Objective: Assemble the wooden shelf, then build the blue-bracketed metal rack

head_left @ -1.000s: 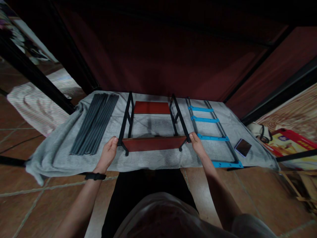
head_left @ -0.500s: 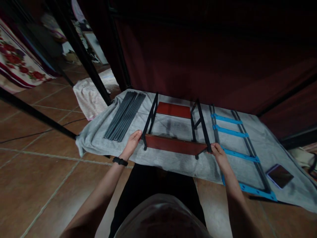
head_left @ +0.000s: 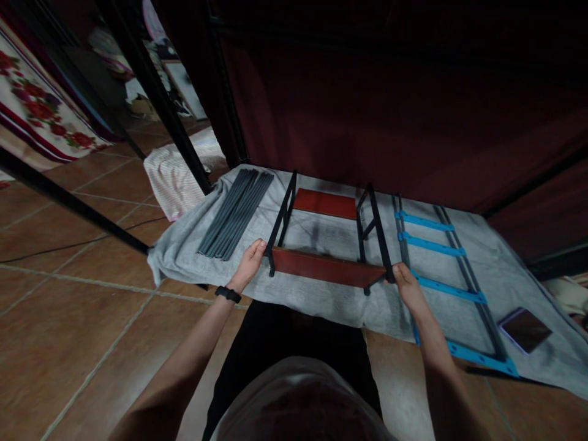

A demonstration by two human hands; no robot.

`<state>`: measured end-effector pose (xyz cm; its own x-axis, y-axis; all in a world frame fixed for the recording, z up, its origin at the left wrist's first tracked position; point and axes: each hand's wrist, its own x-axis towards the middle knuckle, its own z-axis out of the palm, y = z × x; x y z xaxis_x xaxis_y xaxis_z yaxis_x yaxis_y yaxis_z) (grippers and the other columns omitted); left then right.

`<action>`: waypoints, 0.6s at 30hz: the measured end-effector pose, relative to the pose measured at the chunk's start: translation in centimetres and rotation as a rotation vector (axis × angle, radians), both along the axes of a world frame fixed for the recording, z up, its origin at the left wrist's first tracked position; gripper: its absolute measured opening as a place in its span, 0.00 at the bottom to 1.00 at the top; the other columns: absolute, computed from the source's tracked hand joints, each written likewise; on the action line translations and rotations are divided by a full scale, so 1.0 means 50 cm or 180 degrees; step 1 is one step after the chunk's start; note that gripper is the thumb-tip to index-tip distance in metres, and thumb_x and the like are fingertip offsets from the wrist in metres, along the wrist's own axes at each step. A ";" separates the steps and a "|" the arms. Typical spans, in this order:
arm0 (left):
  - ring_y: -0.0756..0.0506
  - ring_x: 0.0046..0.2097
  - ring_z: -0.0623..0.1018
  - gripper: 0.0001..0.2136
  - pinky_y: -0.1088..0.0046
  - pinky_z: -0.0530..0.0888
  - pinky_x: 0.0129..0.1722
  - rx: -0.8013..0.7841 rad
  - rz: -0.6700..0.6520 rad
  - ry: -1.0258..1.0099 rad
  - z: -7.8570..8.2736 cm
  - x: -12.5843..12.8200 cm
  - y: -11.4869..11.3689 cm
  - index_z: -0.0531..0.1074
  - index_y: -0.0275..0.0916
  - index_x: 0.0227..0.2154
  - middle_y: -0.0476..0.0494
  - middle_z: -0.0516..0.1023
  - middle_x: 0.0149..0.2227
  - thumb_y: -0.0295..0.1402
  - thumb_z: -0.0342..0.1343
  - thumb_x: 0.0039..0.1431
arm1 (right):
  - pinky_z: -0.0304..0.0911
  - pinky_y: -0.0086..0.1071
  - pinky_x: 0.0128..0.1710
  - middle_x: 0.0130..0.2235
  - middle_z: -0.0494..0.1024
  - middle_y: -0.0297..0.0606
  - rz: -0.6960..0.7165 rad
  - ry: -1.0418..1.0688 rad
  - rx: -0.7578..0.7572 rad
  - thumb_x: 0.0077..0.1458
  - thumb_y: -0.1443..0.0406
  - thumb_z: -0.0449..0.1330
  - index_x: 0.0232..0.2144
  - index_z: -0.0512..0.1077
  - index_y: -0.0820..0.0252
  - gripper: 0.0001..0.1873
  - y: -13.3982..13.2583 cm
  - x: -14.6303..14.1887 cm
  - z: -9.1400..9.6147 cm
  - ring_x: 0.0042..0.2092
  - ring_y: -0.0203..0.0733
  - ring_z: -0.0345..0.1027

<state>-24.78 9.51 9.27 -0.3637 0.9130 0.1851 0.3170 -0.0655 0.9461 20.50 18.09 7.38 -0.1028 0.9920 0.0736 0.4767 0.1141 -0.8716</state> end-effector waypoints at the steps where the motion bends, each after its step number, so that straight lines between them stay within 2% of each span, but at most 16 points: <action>1: 0.49 0.28 0.61 0.22 0.72 0.61 0.29 -0.0008 -0.0009 -0.0058 0.001 0.000 0.000 0.58 0.41 0.23 0.52 0.58 0.24 0.53 0.51 0.63 | 0.62 0.36 0.36 0.26 0.69 0.31 0.0002 0.0014 -0.0002 0.57 0.37 0.50 0.28 0.65 0.53 0.28 -0.001 -0.002 0.001 0.32 0.42 0.64; 6: 0.49 0.27 0.62 0.22 0.72 0.61 0.28 -0.0095 0.0024 -0.0483 0.002 0.002 0.000 0.61 0.41 0.23 0.52 0.60 0.23 0.53 0.51 0.62 | 0.67 0.37 0.36 0.27 0.69 0.32 -0.0083 -0.0042 -0.0044 0.56 0.36 0.50 0.29 0.64 0.52 0.28 -0.006 -0.010 0.014 0.32 0.44 0.67; 10: 0.49 0.25 0.62 0.21 0.72 0.61 0.28 -0.0158 0.0054 -0.0577 0.005 0.006 -0.005 0.62 0.40 0.23 0.52 0.62 0.22 0.51 0.48 0.64 | 0.69 0.38 0.35 0.26 0.69 0.32 -0.0133 -0.0145 -0.0001 0.56 0.38 0.50 0.30 0.65 0.51 0.26 -0.013 -0.016 0.030 0.33 0.45 0.69; 14: 0.49 0.26 0.62 0.21 0.72 0.61 0.28 -0.0116 0.0035 -0.0440 0.006 0.004 -0.004 0.61 0.41 0.23 0.52 0.61 0.23 0.52 0.51 0.63 | 0.69 0.39 0.34 0.26 0.71 0.34 -0.0137 -0.0170 0.0044 0.56 0.39 0.50 0.29 0.66 0.51 0.25 -0.017 -0.023 0.040 0.33 0.47 0.70; 18: 0.48 0.29 0.63 0.21 0.70 0.63 0.31 0.0039 0.0078 0.0002 0.007 -0.001 -0.002 0.61 0.42 0.24 0.51 0.61 0.25 0.53 0.51 0.62 | 0.69 0.39 0.34 0.27 0.72 0.36 -0.0179 -0.0244 0.0069 0.56 0.39 0.49 0.29 0.66 0.52 0.26 -0.014 -0.025 0.036 0.33 0.47 0.69</action>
<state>-24.83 9.38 9.62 -0.3859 0.9014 0.1964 0.3194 -0.0691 0.9451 19.24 17.38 9.17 -0.0532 0.9946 0.0892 0.5482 0.1037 -0.8299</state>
